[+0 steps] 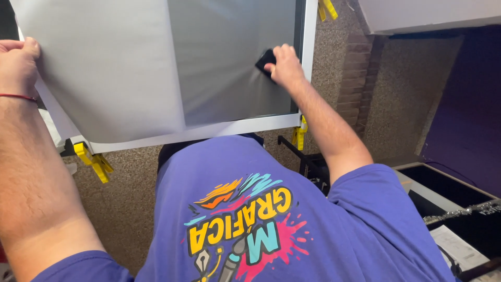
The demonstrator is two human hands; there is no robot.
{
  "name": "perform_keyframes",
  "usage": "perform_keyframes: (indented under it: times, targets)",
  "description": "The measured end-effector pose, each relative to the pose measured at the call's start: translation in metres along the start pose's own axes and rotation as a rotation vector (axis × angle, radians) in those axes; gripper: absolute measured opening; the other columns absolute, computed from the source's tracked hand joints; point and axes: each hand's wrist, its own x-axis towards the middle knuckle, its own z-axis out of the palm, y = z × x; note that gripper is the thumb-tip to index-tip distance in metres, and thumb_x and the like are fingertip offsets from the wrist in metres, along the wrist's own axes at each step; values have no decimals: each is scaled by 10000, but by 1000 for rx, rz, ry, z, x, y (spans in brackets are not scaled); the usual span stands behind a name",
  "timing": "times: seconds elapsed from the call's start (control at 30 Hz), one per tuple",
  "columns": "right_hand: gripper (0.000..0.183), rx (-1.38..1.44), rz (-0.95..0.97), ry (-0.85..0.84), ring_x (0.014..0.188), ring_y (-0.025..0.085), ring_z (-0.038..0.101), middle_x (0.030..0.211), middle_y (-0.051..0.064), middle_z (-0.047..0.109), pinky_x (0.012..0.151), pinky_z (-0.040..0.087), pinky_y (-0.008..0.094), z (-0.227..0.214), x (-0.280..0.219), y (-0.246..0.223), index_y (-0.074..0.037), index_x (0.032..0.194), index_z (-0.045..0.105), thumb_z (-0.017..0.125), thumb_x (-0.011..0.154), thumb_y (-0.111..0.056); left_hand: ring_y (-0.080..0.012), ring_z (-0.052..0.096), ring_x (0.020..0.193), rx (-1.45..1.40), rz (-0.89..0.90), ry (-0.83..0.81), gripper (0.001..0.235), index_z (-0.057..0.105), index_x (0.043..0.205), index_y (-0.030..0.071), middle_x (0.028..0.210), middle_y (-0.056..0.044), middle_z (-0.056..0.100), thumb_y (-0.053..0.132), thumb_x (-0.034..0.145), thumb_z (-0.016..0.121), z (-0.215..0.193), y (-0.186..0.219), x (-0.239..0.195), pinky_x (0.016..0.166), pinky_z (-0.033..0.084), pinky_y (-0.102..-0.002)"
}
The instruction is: Applying a protective or decorative film to a glass panel using a squeegee to remove air bubbles.
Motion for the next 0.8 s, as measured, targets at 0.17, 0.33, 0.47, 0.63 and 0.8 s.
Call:
perform_keyframes:
  times: [0.17, 0.33, 0.47, 0.63, 0.8]
  targets:
    - [467, -49, -14, -177, 1105, 356, 580, 1162, 135, 593, 896, 592, 555, -11, -70, -48, -71, 1122, 627, 932, 980, -396, -38, 707, 1086, 17, 26, -22, 182, 656, 1229, 302, 1235, 95, 685, 453, 1242, 756, 5, -18, 17, 953, 590, -260]
    - [387, -145, -254, -97, 939, 331, 572, 999, 108, 582, 725, 529, 491, 5, -106, -60, -84, 1010, 635, 944, 964, -313, -66, 720, 1139, 18, 34, -70, 255, 621, 1281, 283, 1271, 74, 705, 523, 1239, 698, 10, -28, 38, 980, 585, -286]
    - [299, -358, -389, -176, 968, 255, 571, 1010, 20, 608, 720, 516, 423, 13, -102, -63, -171, 1029, 675, 890, 938, -358, -44, 700, 1082, 47, 65, -14, 218, 655, 1239, 301, 1217, 94, 690, 485, 1224, 771, 7, -17, 31, 935, 572, -264]
    - [239, -152, -318, -334, 1036, 310, 588, 1069, 52, 641, 852, 453, 473, -7, -107, -62, -146, 1112, 644, 825, 1057, -293, -9, 731, 913, 76, 67, 18, 197, 808, 1156, 273, 1006, 108, 764, 434, 1254, 865, 2, 23, -10, 802, 618, -244]
    - [342, 242, 15, -79, 1038, 429, 689, 1121, 222, 730, 928, 538, 549, -30, -66, -22, -86, 1178, 624, 816, 1021, -321, 23, 723, 855, 104, 41, 48, 136, 873, 1088, 267, 949, 151, 777, 375, 1170, 879, -1, 50, -36, 755, 623, -227]
